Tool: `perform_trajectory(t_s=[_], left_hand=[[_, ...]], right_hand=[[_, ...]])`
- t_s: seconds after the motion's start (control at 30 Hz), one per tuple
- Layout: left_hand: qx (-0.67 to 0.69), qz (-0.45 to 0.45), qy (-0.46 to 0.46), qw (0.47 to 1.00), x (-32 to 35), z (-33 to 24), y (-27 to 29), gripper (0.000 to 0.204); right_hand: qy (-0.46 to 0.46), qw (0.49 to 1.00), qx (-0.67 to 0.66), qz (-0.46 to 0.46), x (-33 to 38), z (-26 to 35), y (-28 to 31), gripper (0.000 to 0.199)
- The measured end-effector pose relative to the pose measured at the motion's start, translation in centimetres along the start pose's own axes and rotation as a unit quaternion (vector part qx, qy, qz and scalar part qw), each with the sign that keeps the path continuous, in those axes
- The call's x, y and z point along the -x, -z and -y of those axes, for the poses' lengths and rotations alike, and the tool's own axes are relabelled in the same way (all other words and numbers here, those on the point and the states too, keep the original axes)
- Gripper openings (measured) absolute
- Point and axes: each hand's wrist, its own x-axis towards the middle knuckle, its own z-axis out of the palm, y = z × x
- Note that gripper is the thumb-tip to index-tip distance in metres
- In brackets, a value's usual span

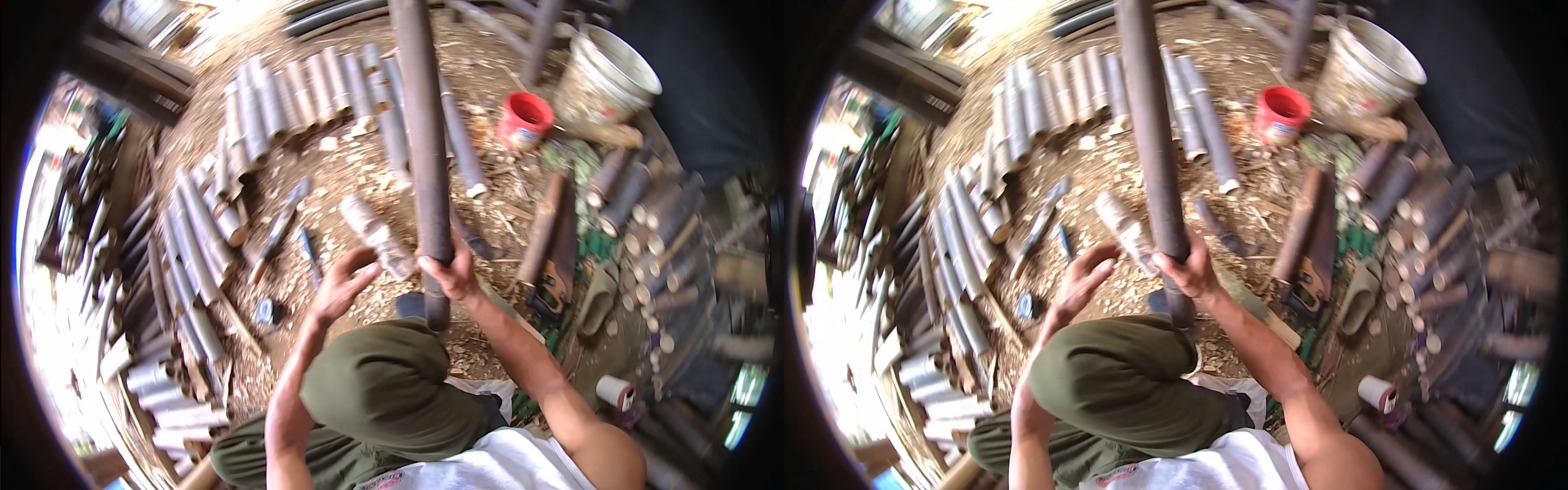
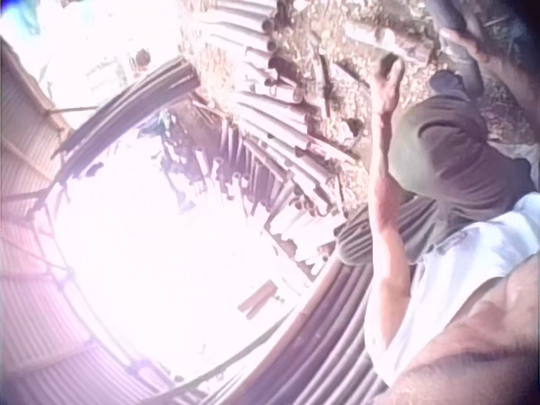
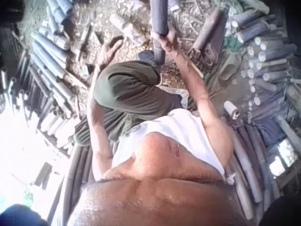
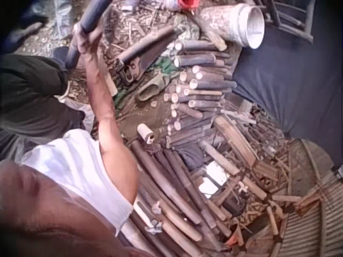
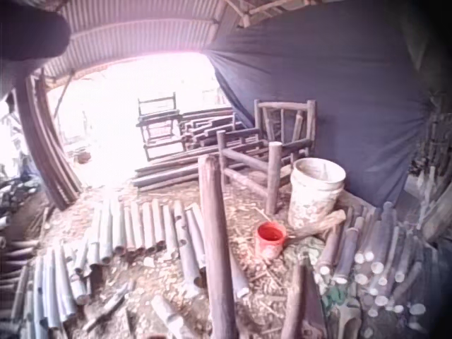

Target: The person measures a piece of bamboo with a tape measure, cuts it to length using a hand saw, and then uses a knife to carve and smooth the edges of the bamboo segments.

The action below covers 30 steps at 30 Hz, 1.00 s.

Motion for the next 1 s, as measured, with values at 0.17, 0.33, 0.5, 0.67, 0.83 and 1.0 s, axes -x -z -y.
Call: perform_trajectory(t_s=[0.17, 0.33, 0.5, 0.67, 0.83, 1.0], left_hand=[[0.072, -0.262, -0.025, 0.962, -0.3, 3.2, 3.1, 0.061], [-0.198, -0.373, 0.126, 0.898, 4.4, 9.8, 8.7, 0.074], [-0.340, -0.245, 0.200, 0.885, 5.1, 14.0, 7.5, 0.067], [-0.399, -0.163, 0.078, 0.899, 2.4, 18.8, 5.6, 0.066], [-0.338, -0.191, 0.092, 0.917, 3.4, 22.0, 6.9, 0.071], [-0.457, -0.501, 0.358, 0.642, 2.8, 23.3, 14.2, 0.077]], right_hand=[[0.137, 0.879, 0.423, 0.175, -1.5, -7.1, -9.9, 0.069], [-0.093, 0.745, 0.660, 0.031, -1.5, -14.1, -5.7, 0.110], [-0.097, 0.762, 0.622, 0.154, -1.4, -17.5, -4.6, 0.100], [-0.054, 0.765, 0.615, 0.181, -0.2, -19.6, -5.2, 0.095], [-0.073, 0.774, 0.597, 0.197, 1.9, -16.0, -5.9, 0.089], [-0.055, 0.800, 0.572, 0.174, 2.4, -11.8, -5.6, 0.078]])
